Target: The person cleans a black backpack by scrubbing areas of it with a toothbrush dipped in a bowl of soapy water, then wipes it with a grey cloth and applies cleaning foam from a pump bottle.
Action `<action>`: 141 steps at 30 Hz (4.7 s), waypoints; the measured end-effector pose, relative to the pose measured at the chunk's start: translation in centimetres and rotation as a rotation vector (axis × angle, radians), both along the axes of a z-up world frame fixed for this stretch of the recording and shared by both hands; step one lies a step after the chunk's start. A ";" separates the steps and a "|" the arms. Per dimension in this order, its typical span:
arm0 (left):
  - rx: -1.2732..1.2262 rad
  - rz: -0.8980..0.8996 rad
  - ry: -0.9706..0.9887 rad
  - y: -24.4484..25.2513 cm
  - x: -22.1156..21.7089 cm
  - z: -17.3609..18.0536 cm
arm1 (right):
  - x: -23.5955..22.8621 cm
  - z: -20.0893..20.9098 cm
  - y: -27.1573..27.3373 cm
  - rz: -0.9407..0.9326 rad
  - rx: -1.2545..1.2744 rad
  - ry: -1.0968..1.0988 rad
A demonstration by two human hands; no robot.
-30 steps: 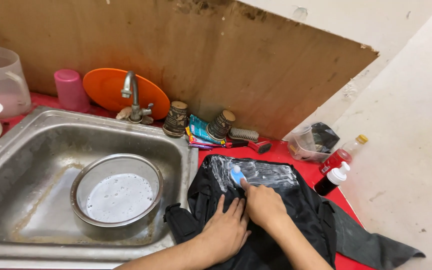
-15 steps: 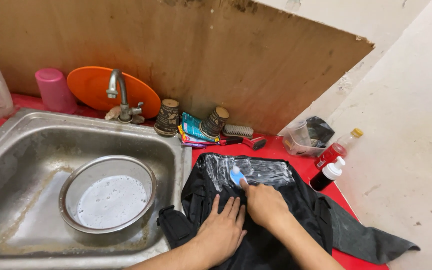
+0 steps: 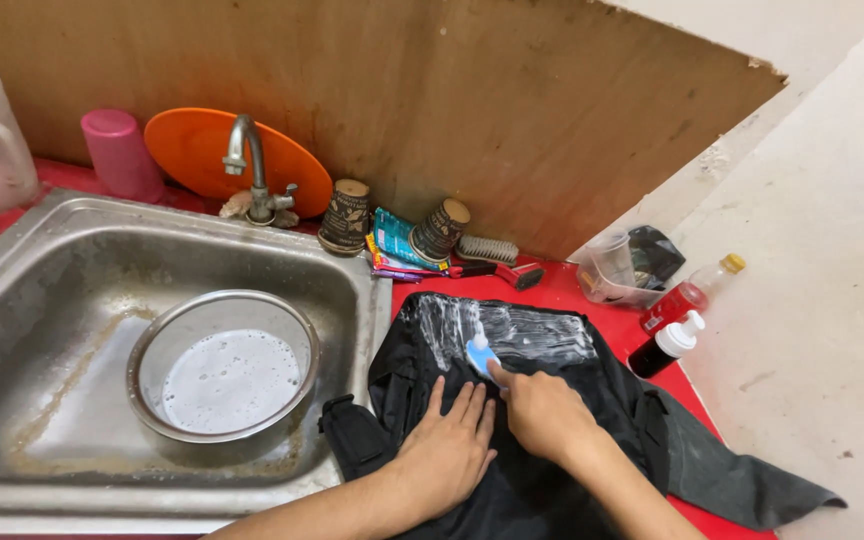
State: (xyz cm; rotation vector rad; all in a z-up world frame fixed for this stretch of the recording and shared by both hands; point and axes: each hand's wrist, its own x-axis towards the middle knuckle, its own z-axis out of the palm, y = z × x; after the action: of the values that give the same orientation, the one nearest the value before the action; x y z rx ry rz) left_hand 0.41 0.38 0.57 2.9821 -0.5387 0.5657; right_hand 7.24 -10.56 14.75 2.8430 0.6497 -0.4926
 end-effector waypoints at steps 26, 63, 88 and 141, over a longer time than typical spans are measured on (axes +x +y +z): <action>-0.002 0.015 -0.076 0.2 -0.3 0.6 | 5.2 -4.3 0.4 0.153 0.145 -0.115; 0.011 0.045 -0.074 -0.1 0.3 0.0 | 6.3 -4.2 5.6 0.114 0.119 -0.104; 0.032 0.012 0.034 0.2 0.2 0.5 | 6.0 -4.3 0.4 0.086 0.082 -0.135; -0.015 0.071 -0.091 -0.4 0.3 0.1 | 3.6 -1.9 2.0 0.252 0.151 0.086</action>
State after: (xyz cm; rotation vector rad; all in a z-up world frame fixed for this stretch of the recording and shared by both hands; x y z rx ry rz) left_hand 0.72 -0.06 0.69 2.9832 -0.4338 0.7106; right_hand 10.82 -8.57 12.90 2.8308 1.0873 -0.5452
